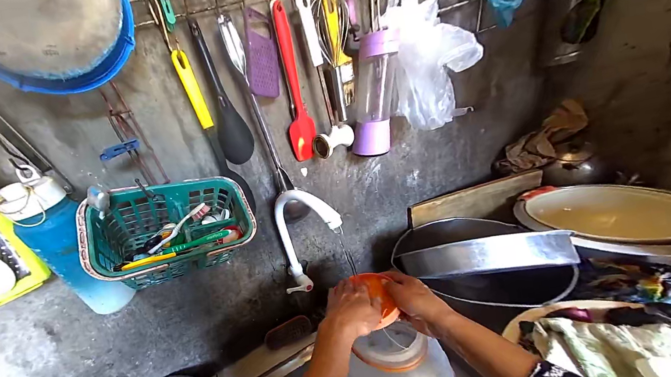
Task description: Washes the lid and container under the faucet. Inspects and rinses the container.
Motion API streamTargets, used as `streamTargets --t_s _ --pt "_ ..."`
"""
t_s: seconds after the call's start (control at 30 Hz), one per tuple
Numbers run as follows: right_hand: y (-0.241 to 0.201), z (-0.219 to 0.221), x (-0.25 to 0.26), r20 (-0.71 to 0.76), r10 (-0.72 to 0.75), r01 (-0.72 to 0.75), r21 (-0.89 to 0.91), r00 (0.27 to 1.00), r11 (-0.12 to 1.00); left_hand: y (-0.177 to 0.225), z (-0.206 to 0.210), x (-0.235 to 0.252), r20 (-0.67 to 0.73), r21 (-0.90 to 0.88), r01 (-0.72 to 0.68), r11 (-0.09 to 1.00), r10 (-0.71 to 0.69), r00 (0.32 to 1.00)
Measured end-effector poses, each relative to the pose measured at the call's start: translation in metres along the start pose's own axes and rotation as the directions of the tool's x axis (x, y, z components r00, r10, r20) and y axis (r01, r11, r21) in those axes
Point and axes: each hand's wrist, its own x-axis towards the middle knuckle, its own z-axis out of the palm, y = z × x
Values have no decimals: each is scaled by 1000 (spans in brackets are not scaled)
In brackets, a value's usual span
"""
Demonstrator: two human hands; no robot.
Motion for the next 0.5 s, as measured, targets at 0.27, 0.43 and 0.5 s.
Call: streamTargets --t_s 0.27,0.43,0.5 --pt "-11 10 -14 -19 -44 47 201 999 978 -12 15 4 -220 -196 -99 976 55 974" --pt "-14 7 -11 39 -13 -3 379 999 926 -3 19 -14 -268 -135 -366 921 322 908" --pt "-10 -3 -2 9 19 -21 482 1000 876 -13 12 -26 -295 -114 -496 861 447 844"
